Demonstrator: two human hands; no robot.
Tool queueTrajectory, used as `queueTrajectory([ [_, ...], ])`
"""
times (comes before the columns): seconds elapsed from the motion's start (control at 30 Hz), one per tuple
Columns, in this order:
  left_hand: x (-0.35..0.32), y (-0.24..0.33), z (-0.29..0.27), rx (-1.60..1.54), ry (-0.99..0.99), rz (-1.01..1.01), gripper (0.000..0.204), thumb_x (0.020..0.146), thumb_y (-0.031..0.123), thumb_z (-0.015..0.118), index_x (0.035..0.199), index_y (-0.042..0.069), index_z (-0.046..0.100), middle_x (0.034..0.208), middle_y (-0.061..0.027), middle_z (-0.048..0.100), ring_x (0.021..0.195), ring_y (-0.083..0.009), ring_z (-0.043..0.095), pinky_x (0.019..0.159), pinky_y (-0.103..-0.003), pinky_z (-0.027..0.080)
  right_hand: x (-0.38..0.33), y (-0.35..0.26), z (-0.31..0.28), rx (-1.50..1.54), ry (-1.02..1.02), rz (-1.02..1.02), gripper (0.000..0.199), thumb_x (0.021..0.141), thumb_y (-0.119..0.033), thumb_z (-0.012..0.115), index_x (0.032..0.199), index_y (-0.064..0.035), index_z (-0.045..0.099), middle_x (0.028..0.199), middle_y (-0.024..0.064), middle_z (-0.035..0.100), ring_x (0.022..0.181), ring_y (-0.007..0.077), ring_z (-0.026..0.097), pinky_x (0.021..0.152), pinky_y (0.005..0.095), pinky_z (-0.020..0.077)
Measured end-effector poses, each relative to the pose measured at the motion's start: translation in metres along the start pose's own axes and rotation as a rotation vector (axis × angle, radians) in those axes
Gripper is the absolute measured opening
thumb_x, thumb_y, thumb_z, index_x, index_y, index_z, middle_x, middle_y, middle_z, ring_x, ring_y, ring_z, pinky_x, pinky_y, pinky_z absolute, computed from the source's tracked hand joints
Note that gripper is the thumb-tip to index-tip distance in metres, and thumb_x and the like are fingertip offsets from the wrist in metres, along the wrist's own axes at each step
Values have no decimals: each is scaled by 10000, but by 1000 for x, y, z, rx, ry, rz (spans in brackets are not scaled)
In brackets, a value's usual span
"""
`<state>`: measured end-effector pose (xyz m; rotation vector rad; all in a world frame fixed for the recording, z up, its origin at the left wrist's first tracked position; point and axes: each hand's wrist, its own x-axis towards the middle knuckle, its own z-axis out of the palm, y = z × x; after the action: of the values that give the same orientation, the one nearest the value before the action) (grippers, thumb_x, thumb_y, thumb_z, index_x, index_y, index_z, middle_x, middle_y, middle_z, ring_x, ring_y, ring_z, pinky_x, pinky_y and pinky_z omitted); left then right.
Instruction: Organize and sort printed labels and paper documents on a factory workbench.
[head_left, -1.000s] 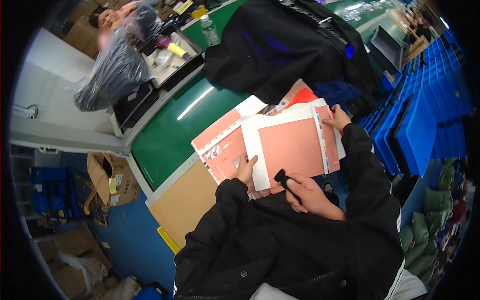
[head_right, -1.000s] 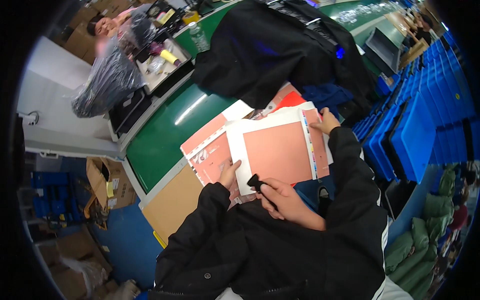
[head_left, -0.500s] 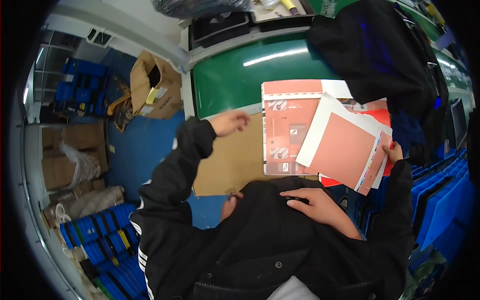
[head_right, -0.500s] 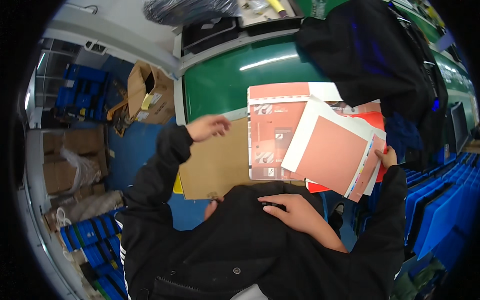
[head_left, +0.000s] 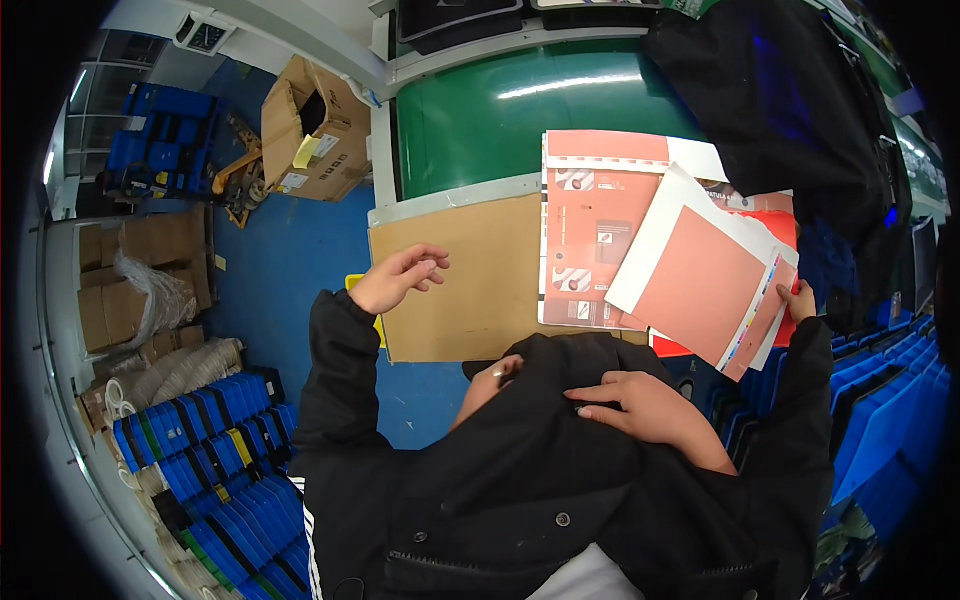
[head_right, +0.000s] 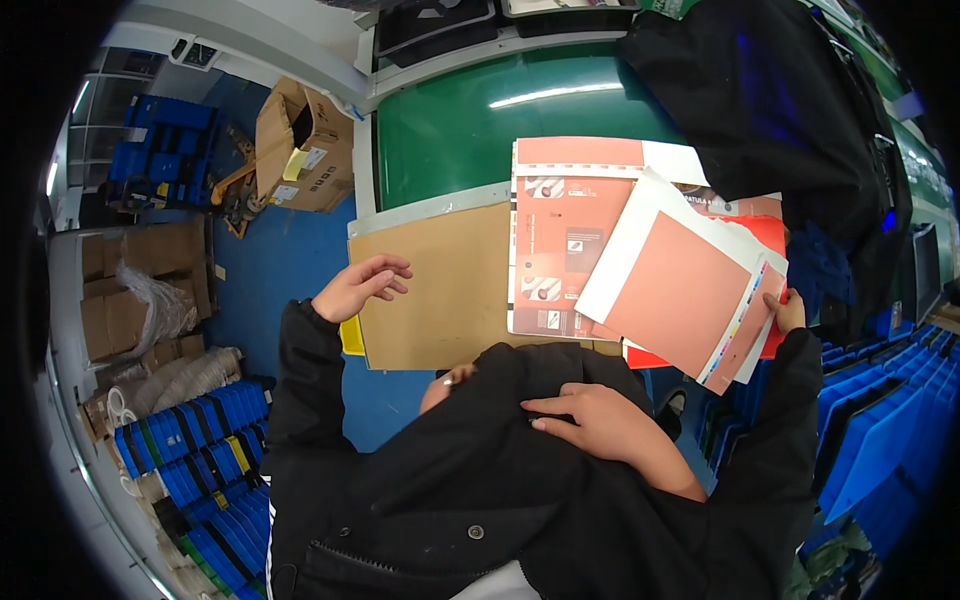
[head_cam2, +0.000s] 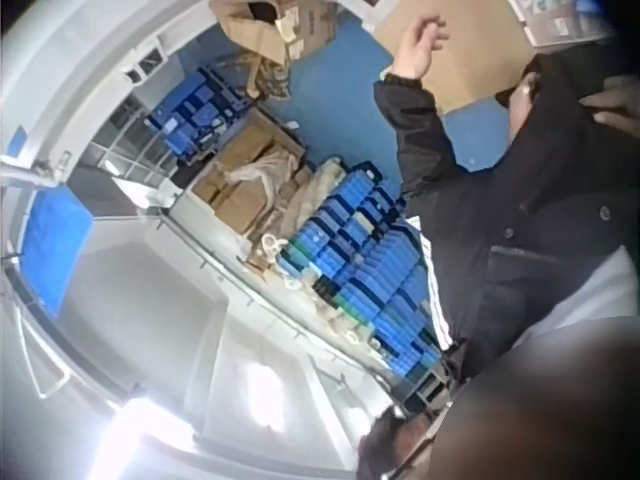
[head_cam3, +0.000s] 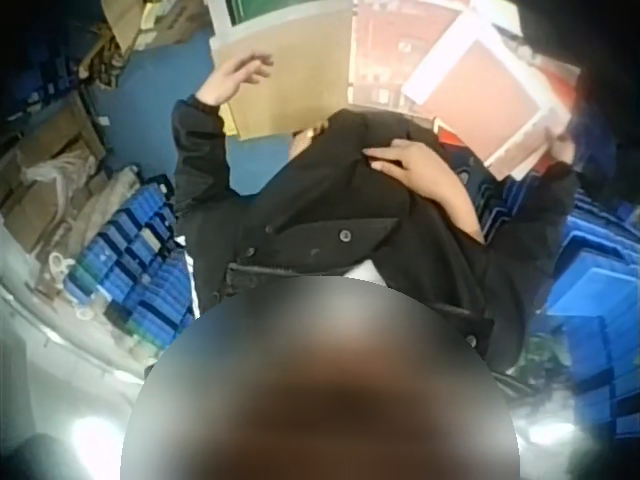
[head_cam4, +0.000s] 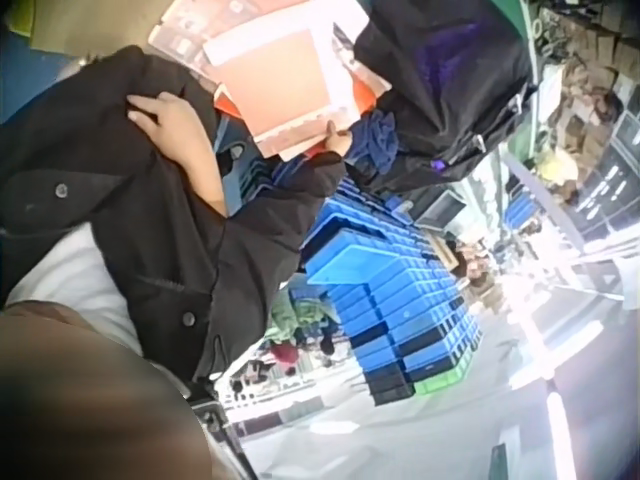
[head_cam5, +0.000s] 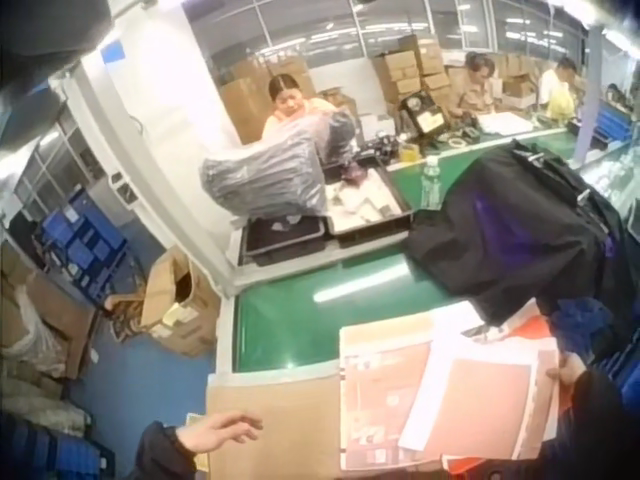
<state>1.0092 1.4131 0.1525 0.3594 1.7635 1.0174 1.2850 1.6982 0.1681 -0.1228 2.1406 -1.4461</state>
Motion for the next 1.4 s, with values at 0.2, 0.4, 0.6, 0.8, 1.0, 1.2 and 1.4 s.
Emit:
queueTrajectory([
  [0.2,-1,-8,15,-58,20,14,298,976,163,432,1226,23,510,1140,-73,579,946,-147,573,804,-248,434,-23,-17,-16,334,55,-112,304,894,-166,576,1174,-59,631,735,82,529,612,190,452,592,284,353],
  [0.4,9,-10,25,-51,-55,57,303,984,153,414,1247,22,489,1179,-94,564,987,-181,580,851,-275,433,-51,-14,-25,613,66,-274,326,898,-165,589,1205,-59,613,741,71,512,646,171,456,625,267,355],
  [0.6,12,-23,25,-73,-4,69,295,973,157,438,1223,22,517,1138,-80,582,942,-152,576,811,-249,434,4,-31,-7,199,210,37,300,889,-135,587,1166,-26,627,723,79,516,628,171,443,598,269,349],
  [0.8,23,-19,36,-49,-34,72,296,975,149,430,1228,18,510,1147,-84,578,952,-158,577,820,-250,431,1,-26,-9,220,145,66,289,876,-139,615,1146,-40,641,719,81,527,618,165,451,593,260,365],
  [1.0,18,-24,43,-15,-41,62,297,979,145,418,1235,19,500,1167,-90,569,982,-168,573,842,-261,423,0,-24,1,313,272,87,271,871,-144,625,1121,-46,658,695,79,530,593,160,449,584,252,368],
  [1.2,14,-29,49,56,12,75,291,966,141,442,1212,9,522,1129,-92,591,950,-167,584,839,-263,446,-3,-17,3,204,193,92,248,877,-153,617,1093,-46,673,692,94,547,566,177,457,565,258,381],
  [1.4,12,-27,53,108,42,50,295,959,141,456,1209,1,525,1120,-100,598,945,-173,591,861,-272,459,-3,-26,-5,-6,87,119,251,873,-144,617,1092,-33,669,729,93,576,603,172,488,598,249,393],
])
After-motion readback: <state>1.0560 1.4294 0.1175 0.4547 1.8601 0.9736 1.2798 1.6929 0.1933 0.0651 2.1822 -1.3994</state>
